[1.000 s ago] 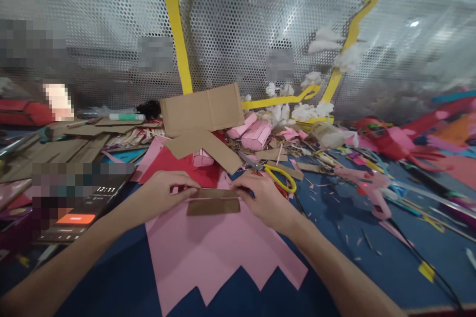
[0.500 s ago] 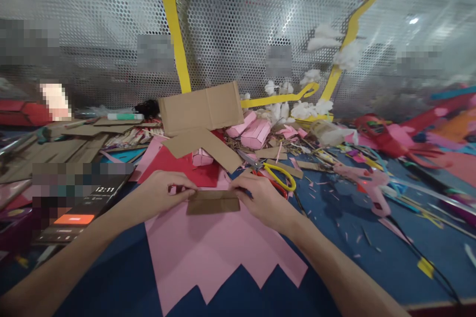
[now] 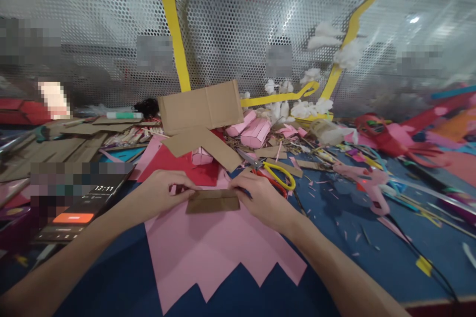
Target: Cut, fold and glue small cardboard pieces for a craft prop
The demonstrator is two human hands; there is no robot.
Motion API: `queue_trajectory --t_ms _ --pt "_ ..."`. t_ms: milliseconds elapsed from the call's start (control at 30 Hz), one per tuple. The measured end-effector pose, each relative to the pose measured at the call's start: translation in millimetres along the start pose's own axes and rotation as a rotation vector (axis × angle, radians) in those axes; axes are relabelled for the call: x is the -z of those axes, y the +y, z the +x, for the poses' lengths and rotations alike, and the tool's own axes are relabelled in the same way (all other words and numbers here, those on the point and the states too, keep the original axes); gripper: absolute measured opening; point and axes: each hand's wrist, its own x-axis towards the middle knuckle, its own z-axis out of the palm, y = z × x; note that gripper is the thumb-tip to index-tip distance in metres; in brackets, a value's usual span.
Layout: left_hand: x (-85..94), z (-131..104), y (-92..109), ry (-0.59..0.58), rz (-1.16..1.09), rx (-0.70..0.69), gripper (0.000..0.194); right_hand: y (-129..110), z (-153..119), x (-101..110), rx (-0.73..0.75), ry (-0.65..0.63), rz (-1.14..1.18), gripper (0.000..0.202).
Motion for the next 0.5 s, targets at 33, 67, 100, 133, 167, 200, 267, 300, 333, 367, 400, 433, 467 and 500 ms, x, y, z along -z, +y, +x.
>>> queue_trajectory --t_ms 33,67,100,133,167,200,267,300,333,367,400,433,467,500 --pt "0.5 -0.3 1.2 -0.006 0.003 0.003 0.013 -0.1 -0.4 -0.1 0.008 0.001 -0.005 0.023" --pt "1.2 -0.7 2.7 -0.013 0.006 0.005 0.013 -0.3 -0.9 -0.1 0.016 0.001 -0.011 0.023" --pt "1.8 -1.2 4.2 -0.02 0.011 0.007 0.014 -0.6 -1.4 -0.1 0.025 0.002 -0.017 0.024" --pt "2.4 -1.6 5.6 -0.025 0.018 0.008 0.015 -1.0 -1.8 -0.1 0.032 0.003 -0.023 0.024" --pt "2.8 -2.0 6.7 -0.025 0.028 0.009 0.015 -1.4 -2.2 -0.2 0.037 0.003 -0.027 0.025" --pt "3.0 -2.2 7.4 -0.022 0.04 0.009 0.016 -1.8 -2.5 -0.3 0.04 0.003 -0.03 0.026" --pt "2.6 -2.3 7.5 -0.017 0.059 0.01 0.016 -2.2 -3.2 -0.7 0.042 0.002 -0.034 0.027" --pt "2.3 -2.2 7.1 -0.015 0.064 0.01 0.015 -2.2 -3.5 -1.0 0.041 0.002 -0.034 0.028" --pt "2.0 -2.1 6.5 -0.014 0.065 0.007 0.015 -2.2 -3.7 -1.4 0.04 0.002 -0.035 0.028" --pt "1.7 -2.0 5.8 -0.014 0.063 0.004 0.015 -2.2 -3.8 -1.7 0.041 0.006 -0.036 0.028" --pt "1.6 -1.9 5.3 -0.014 0.056 -0.001 0.015 -2.5 -3.7 -2.0 0.046 0.014 -0.039 0.028" --pt "1.6 -1.9 4.9 -0.013 0.048 -0.007 0.015 -3.2 -3.4 -2.2 0.052 0.024 -0.046 0.027" --pt "1.6 -1.9 4.7 -0.013 0.04 -0.011 0.015 -4.3 -2.7 -2.4 0.058 0.035 -0.057 0.026" --pt "1.6 -2.1 4.7 -0.012 0.035 -0.011 0.015 -6.1 -1.6 -2.6 0.059 0.041 -0.072 0.024"
